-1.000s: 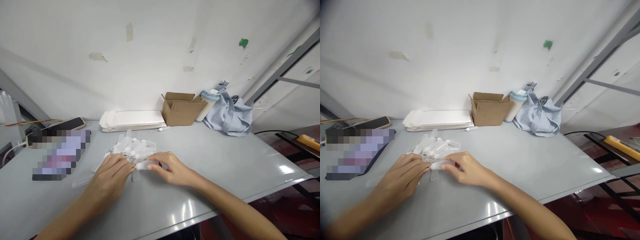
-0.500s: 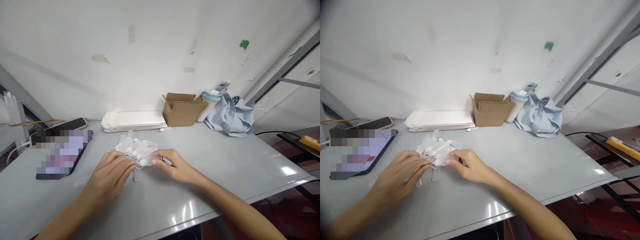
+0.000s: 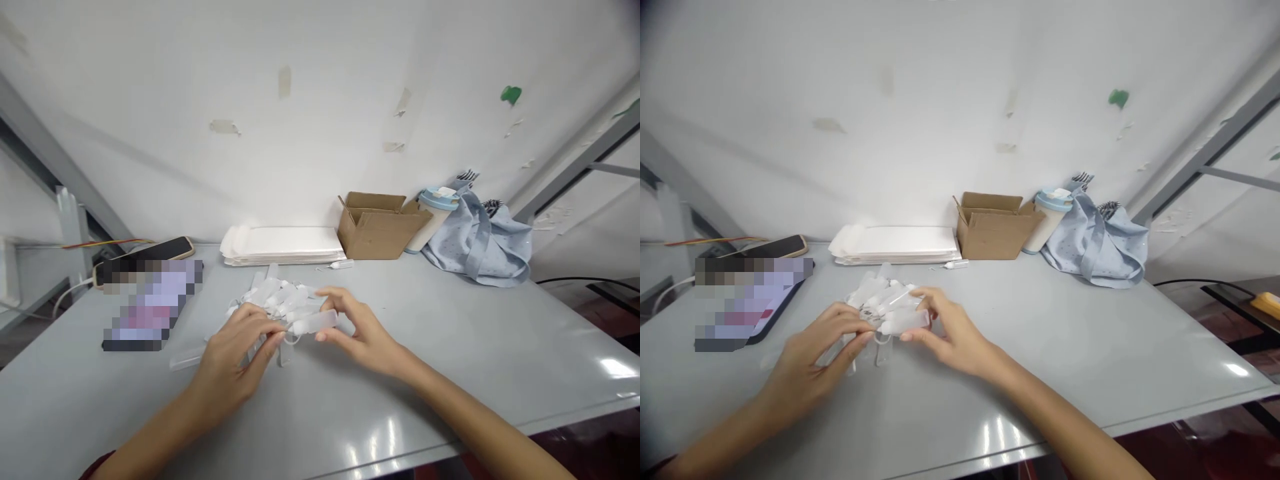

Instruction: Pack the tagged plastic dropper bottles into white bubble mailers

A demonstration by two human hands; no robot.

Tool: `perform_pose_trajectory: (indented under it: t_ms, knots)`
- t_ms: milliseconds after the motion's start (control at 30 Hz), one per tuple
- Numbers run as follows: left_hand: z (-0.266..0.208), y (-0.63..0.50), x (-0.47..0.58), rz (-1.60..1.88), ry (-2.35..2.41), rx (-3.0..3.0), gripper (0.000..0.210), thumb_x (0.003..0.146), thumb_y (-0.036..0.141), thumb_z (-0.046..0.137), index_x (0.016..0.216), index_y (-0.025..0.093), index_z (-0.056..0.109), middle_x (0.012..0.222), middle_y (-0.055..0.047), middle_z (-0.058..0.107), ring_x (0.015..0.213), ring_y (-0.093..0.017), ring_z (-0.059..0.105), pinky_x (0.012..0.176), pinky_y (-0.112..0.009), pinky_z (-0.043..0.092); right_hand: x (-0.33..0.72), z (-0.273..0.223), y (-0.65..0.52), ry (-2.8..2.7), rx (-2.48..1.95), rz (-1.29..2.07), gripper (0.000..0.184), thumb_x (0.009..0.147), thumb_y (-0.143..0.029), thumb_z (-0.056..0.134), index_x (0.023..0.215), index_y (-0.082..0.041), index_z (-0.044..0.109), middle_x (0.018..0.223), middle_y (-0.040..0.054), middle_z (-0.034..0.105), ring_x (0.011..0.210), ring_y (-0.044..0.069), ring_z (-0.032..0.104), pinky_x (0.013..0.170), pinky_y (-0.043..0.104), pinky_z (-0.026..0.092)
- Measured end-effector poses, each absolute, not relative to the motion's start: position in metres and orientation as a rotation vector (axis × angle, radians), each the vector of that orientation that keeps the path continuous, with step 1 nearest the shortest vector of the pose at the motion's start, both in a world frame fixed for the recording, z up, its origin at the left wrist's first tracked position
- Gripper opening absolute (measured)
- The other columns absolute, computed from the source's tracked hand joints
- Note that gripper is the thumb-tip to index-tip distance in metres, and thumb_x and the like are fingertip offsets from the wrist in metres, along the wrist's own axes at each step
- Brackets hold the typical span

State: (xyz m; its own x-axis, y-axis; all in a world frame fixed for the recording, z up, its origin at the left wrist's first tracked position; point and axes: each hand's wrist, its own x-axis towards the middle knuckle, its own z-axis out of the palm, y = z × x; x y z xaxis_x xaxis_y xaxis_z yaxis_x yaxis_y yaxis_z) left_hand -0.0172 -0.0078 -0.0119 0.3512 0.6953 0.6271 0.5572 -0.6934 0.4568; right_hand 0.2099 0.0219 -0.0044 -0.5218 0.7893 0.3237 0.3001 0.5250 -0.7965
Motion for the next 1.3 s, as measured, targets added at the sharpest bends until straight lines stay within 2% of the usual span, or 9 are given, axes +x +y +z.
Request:
perform_pose_trajectory:
  t_ms: [100,200,300,400,567,700,933,1133,1300]
  knots:
    - [-0.006,-0.003,-0.024,1.348,1.344,2.360,0.011,0.090,0.017,0.050,0.083,0.020,0.058,0.075,-0.001,0.062,0.074,-0.015,0.055,0.064,-0.026,0.046,0.221,-0.013,0.042,-2.056,-0.944,0.733,0.049,0.090,-0.039,0.052,0.131,-0.022,0.032,0.100,0.0060,0.058,0.091,0.018,0.055,0.084,0.035,0.045]
    - [-0.007,0.004,-0.034,1.388,1.531,2.398,0.012,0.090,0.022,0.050,0.082,0.020,0.059,0.075,-0.002,0.062,0.074,-0.017,0.055,0.064,-0.028,0.045,0.235,-0.024,0.068,-2.128,-1.205,0.390,0.050,0.092,-0.039,0.048,0.135,-0.018,0.031,0.124,0.0154,0.050,0.115,0.026,0.047,0.097,0.044,0.038]
    - [-0.016,0.011,-0.038,1.329,1.549,2.560,0.011,0.090,0.025,0.050,0.088,0.020,0.059,0.074,-0.002,0.062,0.077,-0.020,0.055,0.067,-0.031,0.045,0.249,-0.034,0.088,-2.303,-1.543,0.100,0.053,0.091,-0.036,0.049,0.137,-0.013,0.034,0.137,0.0204,0.040,0.124,0.034,0.038,0.096,0.051,0.036]
    - [-0.022,0.012,-0.035,1.254,1.533,2.569,0.014,0.091,0.028,0.048,0.096,0.020,0.059,0.074,-0.003,0.061,0.080,-0.021,0.056,0.068,-0.032,0.046,0.256,-0.040,0.096,-2.368,-1.586,0.079,0.044,0.093,-0.033,0.045,0.135,-0.021,0.041,0.142,0.0158,0.038,0.121,0.032,0.041,0.092,0.050,0.039]
    - [-0.021,0.007,-0.030,1.282,1.521,2.551,0.016,0.091,0.029,0.048,0.097,0.019,0.059,0.075,-0.003,0.062,0.079,-0.021,0.056,0.063,-0.030,0.047,0.257,-0.042,0.100,-2.343,-1.590,0.046,0.040,0.094,-0.028,0.045,0.133,-0.021,0.046,0.134,0.0151,0.045,0.114,0.031,0.044,0.090,0.046,0.039]
    - [-0.018,0.003,-0.026,1.271,1.487,2.554,0.016,0.091,0.028,0.047,0.093,0.020,0.060,0.072,-0.003,0.061,0.076,-0.020,0.055,0.057,-0.027,0.046,0.258,-0.045,0.107,-2.291,-1.600,0.077,0.036,0.092,-0.023,0.047,0.127,-0.016,0.051,0.115,0.0159,0.054,0.107,0.029,0.046,0.088,0.043,0.040]
    - [-0.016,0.002,-0.023,1.304,1.464,2.575,0.013,0.091,0.024,0.047,0.091,0.020,0.060,0.074,-0.003,0.061,0.075,-0.018,0.054,0.056,-0.026,0.044,0.256,-0.044,0.105,-2.235,-1.531,0.201,0.022,0.086,-0.032,0.060,0.098,-0.014,0.063,0.103,0.0132,0.056,0.100,0.027,0.048,0.087,0.040,0.039]
    - [-0.015,0.001,-0.023,1.340,1.417,2.574,0.010,0.091,0.020,0.048,0.092,0.021,0.058,0.077,-0.003,0.062,0.076,-0.018,0.055,0.061,-0.028,0.046,0.239,-0.019,0.076,-2.149,-1.390,0.345,0.025,0.096,-0.030,0.042,0.104,-0.012,0.057,0.097,0.0089,0.063,0.088,0.018,0.056,0.080,0.031,0.042]
    - [-0.012,-0.003,-0.022,1.293,1.491,2.413,0.014,0.091,0.028,0.049,0.097,0.022,0.059,0.082,-0.004,0.063,0.079,-0.017,0.058,0.047,-0.020,0.046,0.224,0.000,0.047,-1.909,-1.079,0.963,0.030,0.095,-0.038,0.042,0.096,-0.016,0.063,0.084,0.0034,0.063,0.081,0.015,0.057,0.072,0.027,0.043]
